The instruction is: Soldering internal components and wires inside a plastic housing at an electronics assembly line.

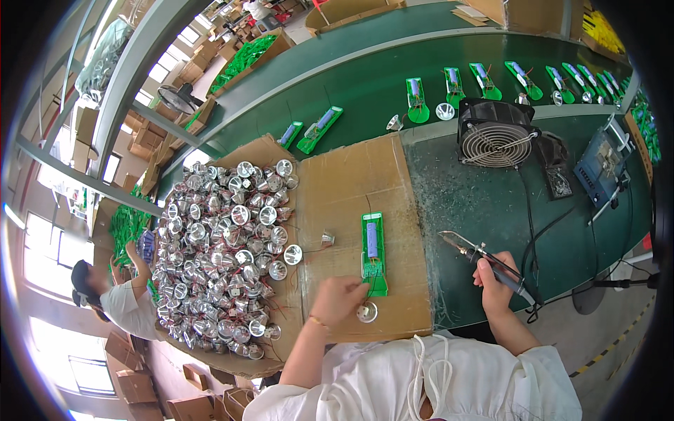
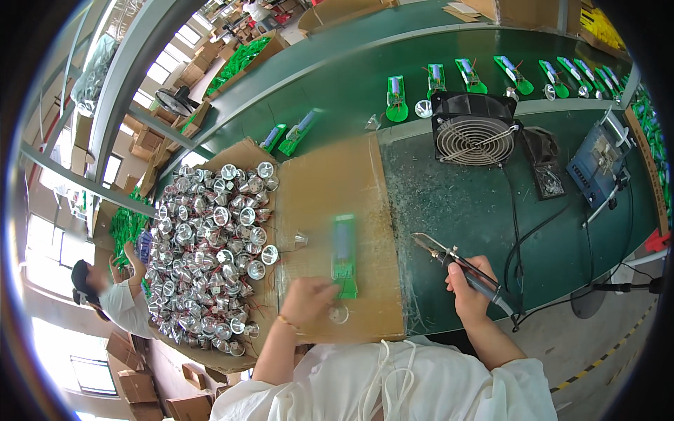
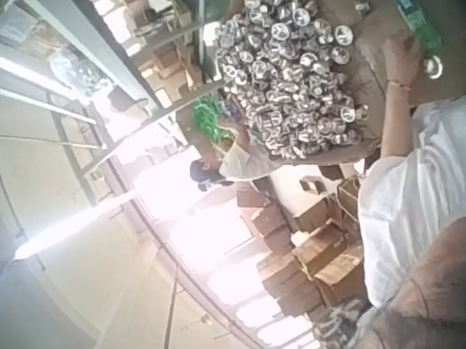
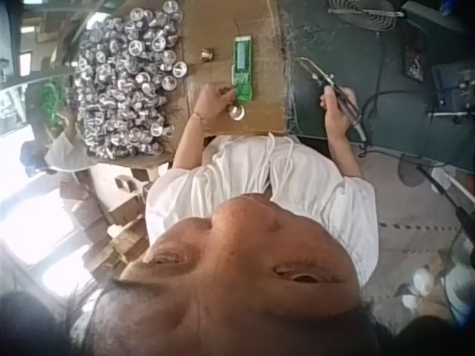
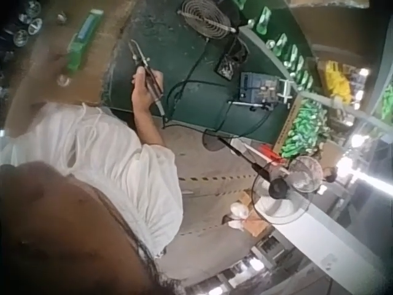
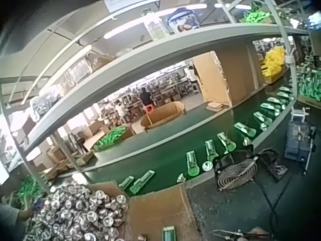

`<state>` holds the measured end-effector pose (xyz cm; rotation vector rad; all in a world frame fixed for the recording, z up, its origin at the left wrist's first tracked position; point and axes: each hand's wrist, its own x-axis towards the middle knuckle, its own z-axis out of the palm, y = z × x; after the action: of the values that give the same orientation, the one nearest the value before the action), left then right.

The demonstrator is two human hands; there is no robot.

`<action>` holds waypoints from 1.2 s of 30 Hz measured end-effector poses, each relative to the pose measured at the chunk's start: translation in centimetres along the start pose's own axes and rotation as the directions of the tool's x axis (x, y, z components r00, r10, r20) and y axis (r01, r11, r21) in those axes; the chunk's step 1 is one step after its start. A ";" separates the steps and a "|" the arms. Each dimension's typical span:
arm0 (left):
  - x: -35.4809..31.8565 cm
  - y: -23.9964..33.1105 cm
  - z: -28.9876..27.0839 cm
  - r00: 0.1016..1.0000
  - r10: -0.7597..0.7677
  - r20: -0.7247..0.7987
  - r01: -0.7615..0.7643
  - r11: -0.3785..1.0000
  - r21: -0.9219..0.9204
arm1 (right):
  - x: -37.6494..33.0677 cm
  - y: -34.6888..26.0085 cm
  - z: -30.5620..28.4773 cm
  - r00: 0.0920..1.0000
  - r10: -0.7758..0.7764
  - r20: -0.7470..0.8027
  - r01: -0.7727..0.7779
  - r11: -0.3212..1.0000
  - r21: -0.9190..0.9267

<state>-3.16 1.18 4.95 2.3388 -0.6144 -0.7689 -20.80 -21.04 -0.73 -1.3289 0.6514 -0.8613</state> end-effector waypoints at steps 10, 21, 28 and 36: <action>15.6 6.5 -3.4 0.911 0.364 -0.192 -0.311 0.915 0.258 | 0.1 0.5 -0.2 0.998 0.045 0.051 -0.042 0.997 -0.059; 33.6 11.3 -6.7 0.954 0.187 -0.234 -0.101 0.936 0.336 | 0.5 0.4 -0.2 0.979 0.205 -0.004 -0.205 0.979 -0.014; 35.0 10.4 -7.5 0.591 0.566 -0.575 -0.312 0.818 0.484 | 0.3 1.6 -0.6 0.989 0.148 0.003 -0.147 0.984 -0.099; 33.4 3.3 -12.6 0.891 0.417 -0.177 -0.171 0.672 0.721 | 0.3 1.7 -0.8 0.991 0.119 0.066 -0.111 0.987 -0.120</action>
<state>28.44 -15.56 2.97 2.8165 -1.2650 0.0629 -20.97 -21.69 -2.49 -1.4057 0.7224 -0.6867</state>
